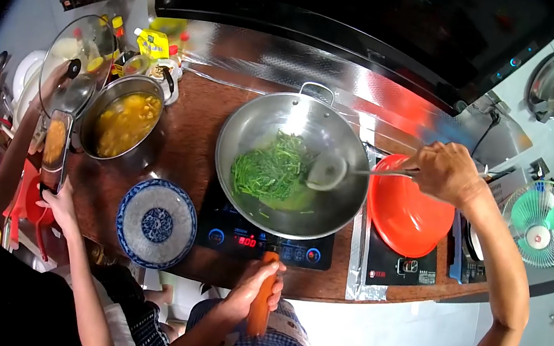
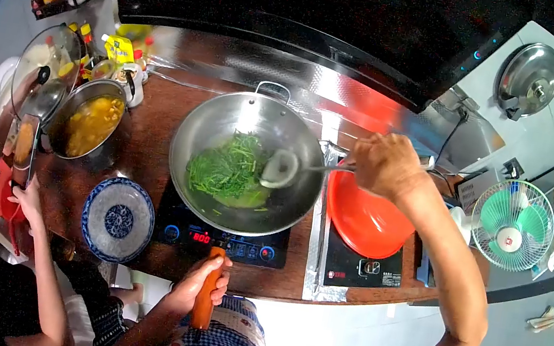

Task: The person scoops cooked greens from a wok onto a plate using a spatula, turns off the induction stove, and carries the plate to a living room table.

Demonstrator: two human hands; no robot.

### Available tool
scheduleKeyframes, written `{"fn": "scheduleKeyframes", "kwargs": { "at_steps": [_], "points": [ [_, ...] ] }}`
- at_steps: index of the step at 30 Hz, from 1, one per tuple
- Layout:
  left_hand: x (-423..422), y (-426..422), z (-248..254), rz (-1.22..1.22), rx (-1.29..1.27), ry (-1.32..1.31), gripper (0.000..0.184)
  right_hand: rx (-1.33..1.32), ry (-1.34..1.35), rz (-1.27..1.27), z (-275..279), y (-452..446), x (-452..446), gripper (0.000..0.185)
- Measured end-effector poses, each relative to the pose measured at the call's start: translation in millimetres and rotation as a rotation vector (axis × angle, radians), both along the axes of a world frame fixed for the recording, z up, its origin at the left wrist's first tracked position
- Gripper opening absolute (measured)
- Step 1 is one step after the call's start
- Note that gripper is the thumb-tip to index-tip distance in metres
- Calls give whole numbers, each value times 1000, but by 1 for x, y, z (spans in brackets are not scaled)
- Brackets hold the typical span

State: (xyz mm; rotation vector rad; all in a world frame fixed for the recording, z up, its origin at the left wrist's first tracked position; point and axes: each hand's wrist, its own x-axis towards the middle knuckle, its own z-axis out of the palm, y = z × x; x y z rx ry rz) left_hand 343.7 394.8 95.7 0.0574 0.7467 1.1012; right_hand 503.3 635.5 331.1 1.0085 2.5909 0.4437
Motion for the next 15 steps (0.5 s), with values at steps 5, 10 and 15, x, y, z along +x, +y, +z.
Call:
{"fn": "scheduleKeyframes", "kwargs": {
  "at_steps": [5, 10, 15],
  "points": [
    [2, 1, -3, 22, -2, -22, 26, -286, -214, -57, 11, 10, -8, 19],
    [1, 1, -4, -22, 34, 24, 27, -594, -363, -33, 2, 2, -47, 23],
    [2, 1, -7, -19, 42, 15, 29, -445, -168, 91, -28, -15, -80, 25]
  ]
}}
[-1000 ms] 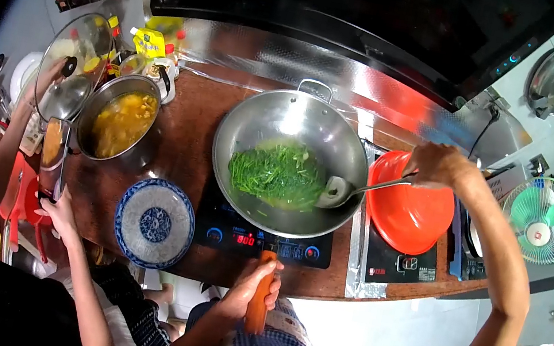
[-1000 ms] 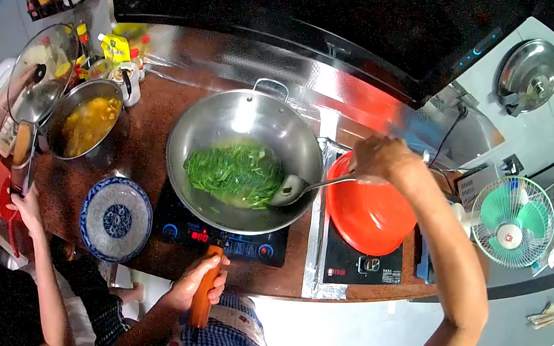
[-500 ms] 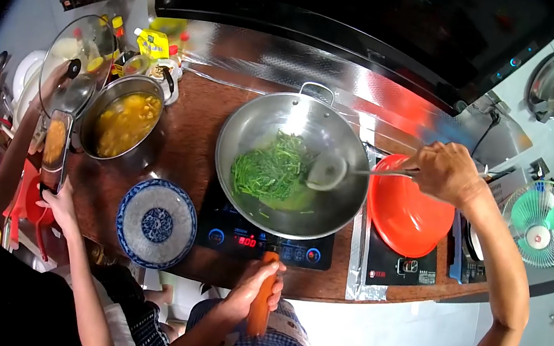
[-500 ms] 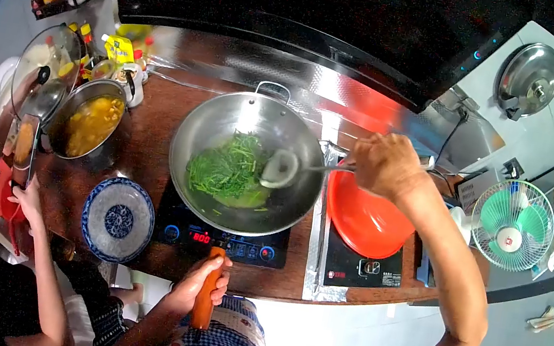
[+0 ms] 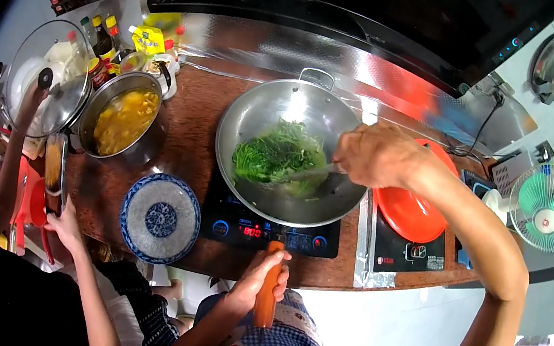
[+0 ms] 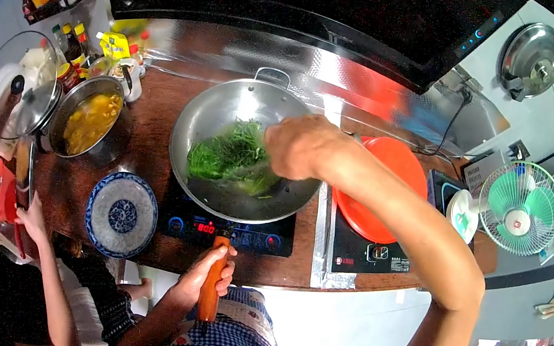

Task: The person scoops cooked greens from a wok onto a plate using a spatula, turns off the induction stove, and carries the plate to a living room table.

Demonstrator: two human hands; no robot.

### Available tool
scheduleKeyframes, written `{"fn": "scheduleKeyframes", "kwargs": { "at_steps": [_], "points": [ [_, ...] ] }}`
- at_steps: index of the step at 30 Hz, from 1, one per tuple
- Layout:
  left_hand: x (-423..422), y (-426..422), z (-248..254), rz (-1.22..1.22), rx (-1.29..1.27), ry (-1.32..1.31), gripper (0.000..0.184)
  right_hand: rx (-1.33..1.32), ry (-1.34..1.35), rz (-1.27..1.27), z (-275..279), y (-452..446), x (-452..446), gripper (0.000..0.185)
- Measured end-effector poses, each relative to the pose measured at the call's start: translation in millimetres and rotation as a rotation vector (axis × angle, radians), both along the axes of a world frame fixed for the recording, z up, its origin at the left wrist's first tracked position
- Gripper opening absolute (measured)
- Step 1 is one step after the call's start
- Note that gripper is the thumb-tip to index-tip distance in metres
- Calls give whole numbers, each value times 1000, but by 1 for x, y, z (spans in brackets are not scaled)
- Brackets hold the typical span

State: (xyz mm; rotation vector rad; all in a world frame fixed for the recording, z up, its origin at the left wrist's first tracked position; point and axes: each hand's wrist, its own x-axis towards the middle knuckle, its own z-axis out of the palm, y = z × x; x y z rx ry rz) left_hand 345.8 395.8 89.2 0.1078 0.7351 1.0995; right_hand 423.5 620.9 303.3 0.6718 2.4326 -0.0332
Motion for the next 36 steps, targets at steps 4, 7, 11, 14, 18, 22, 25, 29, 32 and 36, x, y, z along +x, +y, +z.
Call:
{"fn": "scheduleKeyframes", "kwargs": {
  "at_steps": [4, 7, 11, 14, 18, 22, 25, 29, 32, 36],
  "points": [
    [-4, -1, -1, -1, 8, -33, 28, -93, 372, -55, 5, 18, 26, 24],
    [-6, -1, -1, 0, -1, -60, 27, -6, 251, -195, 16, 12, 37, 23],
    [-7, -1, 0, -32, -2, -23, 27, 65, 264, 105, 12, 13, 67, 23],
    [-8, 0, 1, -56, 3, -13, 29, -74, 142, 115, 18, 18, 64, 25],
    [-8, -1, 5, -57, -8, -8, 30, -325, -59, -463, 41, -6, 21, 27],
    [-8, 0, 9, -55, -1, 2, 29, -182, 214, -131, -25, 18, 8, 30],
    [-7, -1, 6, -38, -5, 11, 29, -242, 391, -368, -39, 29, 10, 29],
    [-9, 0, 6, -42, 3, -12, 27, -250, 398, -583, -10, 40, 34, 35],
    [-10, -1, 3, -47, 10, -27, 26, 64, 323, -278, 6, 31, 67, 30],
    [-10, 0, 3, -17, -15, -68, 24, 154, 250, -174, 34, -1, 88, 23]
  ]
}}
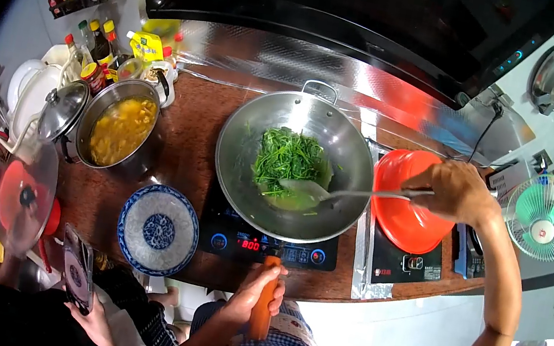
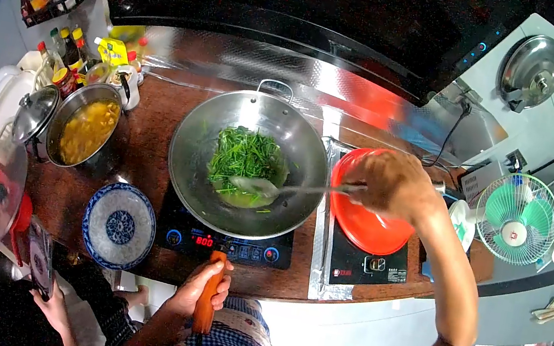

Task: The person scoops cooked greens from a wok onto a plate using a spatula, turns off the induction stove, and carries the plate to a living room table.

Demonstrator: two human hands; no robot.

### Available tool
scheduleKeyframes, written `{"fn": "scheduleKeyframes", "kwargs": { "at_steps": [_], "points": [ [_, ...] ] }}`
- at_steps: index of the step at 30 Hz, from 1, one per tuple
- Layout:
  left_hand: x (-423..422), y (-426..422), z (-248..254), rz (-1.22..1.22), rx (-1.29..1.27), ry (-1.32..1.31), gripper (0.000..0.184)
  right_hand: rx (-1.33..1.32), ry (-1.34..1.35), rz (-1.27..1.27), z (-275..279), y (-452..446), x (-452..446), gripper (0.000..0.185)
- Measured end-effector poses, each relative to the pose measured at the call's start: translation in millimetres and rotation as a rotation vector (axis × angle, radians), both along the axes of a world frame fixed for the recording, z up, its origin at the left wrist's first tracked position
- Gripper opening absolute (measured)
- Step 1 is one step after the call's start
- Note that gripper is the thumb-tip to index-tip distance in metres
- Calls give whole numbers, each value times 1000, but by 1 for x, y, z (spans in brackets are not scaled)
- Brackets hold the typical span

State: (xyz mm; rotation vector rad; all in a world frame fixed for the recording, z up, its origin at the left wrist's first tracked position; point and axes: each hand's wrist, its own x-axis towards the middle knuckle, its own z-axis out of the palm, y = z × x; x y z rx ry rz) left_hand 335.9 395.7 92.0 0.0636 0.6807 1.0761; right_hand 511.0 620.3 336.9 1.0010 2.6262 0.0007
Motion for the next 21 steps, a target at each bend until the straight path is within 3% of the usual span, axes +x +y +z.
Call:
{"fn": "scheduleKeyframes", "kwargs": {
  "at_steps": [3, 4, 6, 9, 12, 13, 18, 21],
  "points": [
    [-1, 1, -1, -21, 13, 26, 25, 6, -91, -65, -8, -12, 15, 17],
    [-1, 1, -2, -37, 24, 44, 26, 53, 13, -28, -18, -16, 26, 17],
    [-2, 0, -3, -37, 32, 31, 26, 121, -104, -7, -26, -28, 30, 13],
    [-2, 1, 0, -36, 27, 40, 27, 188, -31, 121, -46, -33, 37, 12],
    [-2, 1, 0, -41, 10, 52, 26, 231, -62, 41, -75, -39, 29, 13],
    [-2, 1, 0, -46, 6, 54, 26, 191, -183, -78, -97, -34, 22, 14],
    [-3, 1, -1, -83, 5, 23, 25, 144, 225, -171, -193, -22, -13, 19],
    [0, -1, -7, -87, -13, 11, 26, 215, 280, -302, -216, -20, -18, 24]
  ]
}}
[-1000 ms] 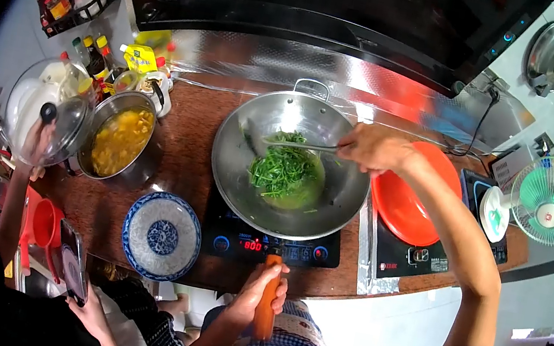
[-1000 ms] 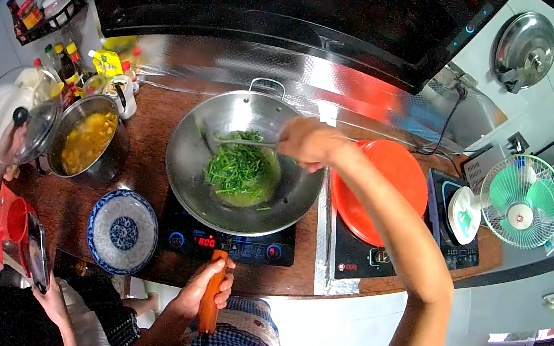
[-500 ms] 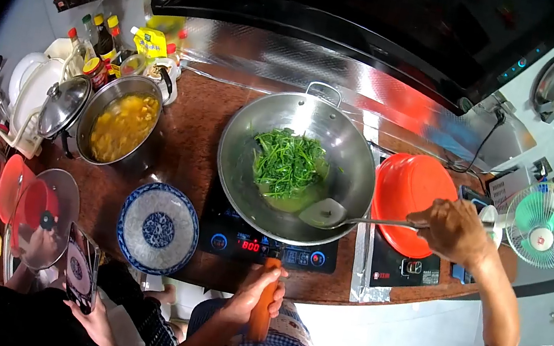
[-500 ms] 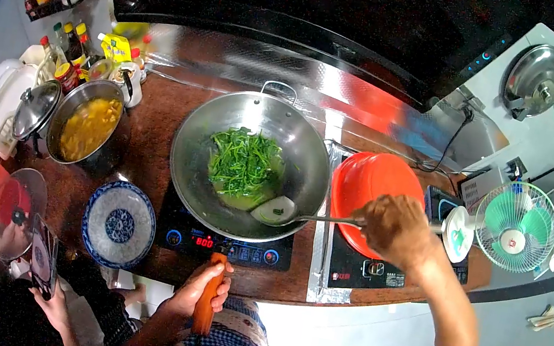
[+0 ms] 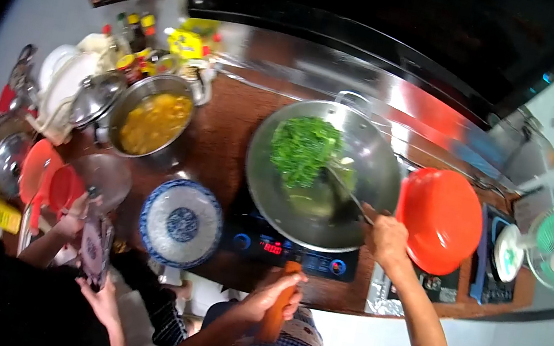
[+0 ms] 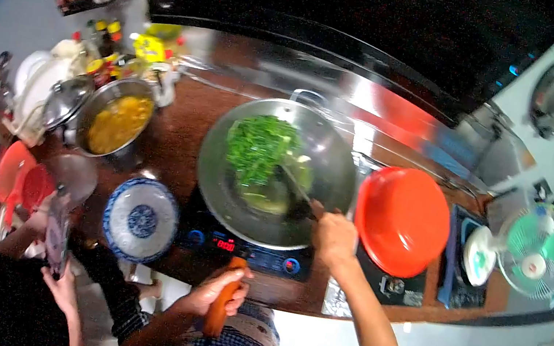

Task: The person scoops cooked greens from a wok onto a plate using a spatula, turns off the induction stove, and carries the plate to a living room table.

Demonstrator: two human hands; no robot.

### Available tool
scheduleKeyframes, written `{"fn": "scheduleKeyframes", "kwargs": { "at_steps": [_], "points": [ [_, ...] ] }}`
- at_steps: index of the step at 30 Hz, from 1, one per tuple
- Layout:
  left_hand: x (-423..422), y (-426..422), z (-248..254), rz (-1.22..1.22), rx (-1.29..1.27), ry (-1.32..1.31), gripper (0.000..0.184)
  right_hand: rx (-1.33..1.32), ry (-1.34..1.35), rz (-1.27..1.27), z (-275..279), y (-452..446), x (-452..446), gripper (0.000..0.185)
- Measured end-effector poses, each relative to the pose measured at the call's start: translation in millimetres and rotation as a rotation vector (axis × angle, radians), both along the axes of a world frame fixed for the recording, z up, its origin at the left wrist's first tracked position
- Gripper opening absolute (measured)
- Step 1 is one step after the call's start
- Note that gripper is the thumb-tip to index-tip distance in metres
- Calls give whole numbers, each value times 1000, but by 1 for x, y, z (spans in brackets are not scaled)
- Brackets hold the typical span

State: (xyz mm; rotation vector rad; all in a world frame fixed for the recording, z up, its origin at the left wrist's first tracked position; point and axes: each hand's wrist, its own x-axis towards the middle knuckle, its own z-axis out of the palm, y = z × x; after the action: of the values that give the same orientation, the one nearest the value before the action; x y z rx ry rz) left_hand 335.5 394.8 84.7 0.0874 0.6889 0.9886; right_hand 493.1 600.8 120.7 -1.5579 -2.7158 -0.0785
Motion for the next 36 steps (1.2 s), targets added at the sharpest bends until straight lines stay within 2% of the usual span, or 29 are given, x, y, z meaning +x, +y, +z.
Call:
{"fn": "scheduleKeyframes", "kwargs": {
  "at_steps": [2, 3, 4, 5, 7, 8, 9, 11, 13, 15, 17, 18, 21, 24, 27, 29, 31, 34, 36],
  "points": [
    [1, 1, 4, 46, -7, 4, 26, -89, 10, 56, 2, 1, 10, 41],
    [1, 1, 7, 80, -4, -6, 27, -134, -6, 26, 10, 2, 9, 42],
    [-1, -2, 4, 54, 68, 69, 40, -168, -70, -37, 20, 1, 8, 42],
    [0, -4, 1, 89, 46, 26, 46, -202, 120, 21, 14, 4, 16, 41],
    [1, -7, -6, 133, 9, -63, 59, -163, 89, 33, 9, -9, 14, 37],
    [-6, -12, -18, 109, 54, -49, 74, -175, 105, 33, 8, -11, 15, 37],
    [-9, -20, -10, 202, -31, 71, 69, -183, 119, 33, 7, -12, 16, 37],
    [-27, -44, -44, 287, -78, 403, 60, -198, 188, 49, 8, -12, 20, 36],
    [-51, -78, -61, 440, -288, 531, 50, -214, 300, 86, 11, -11, 25, 36],
    [-69, -115, -94, 725, -292, 630, 40, -228, 309, 72, 8, -13, 24, 34],
    [-79, -124, -102, 1003, -334, 765, 39, -247, 311, 42, 10, -16, 19, 32],
    [-86, -122, -101, 1126, -373, 712, 45, -247, 325, 58, 11, -18, 19, 32],
    [-102, -116, -110, 1230, -319, 719, 45, -167, 422, 131, 4, -16, 24, 34],
    [-112, -113, -114, 1223, -373, 755, 45, -185, 398, 78, 4, -19, 26, 33],
    [-116, -109, -111, 1329, -281, 857, 46, -179, 458, 51, -1, -25, 29, 33],
    [-130, -107, -117, 1292, -365, 826, 45, -166, 369, 8, 0, -30, 28, 32],
    [-140, -105, -120, 1234, -277, 894, 39, -159, 393, -16, 5, -36, 28, 32],
    [-142, -101, -109, 1228, -372, 856, 35, -135, 451, 22, 9, -41, 31, 32],
    [-143, -103, -113, 1260, -297, 759, 35, -126, 472, 37, 9, -44, 34, 32]
  ]
}}
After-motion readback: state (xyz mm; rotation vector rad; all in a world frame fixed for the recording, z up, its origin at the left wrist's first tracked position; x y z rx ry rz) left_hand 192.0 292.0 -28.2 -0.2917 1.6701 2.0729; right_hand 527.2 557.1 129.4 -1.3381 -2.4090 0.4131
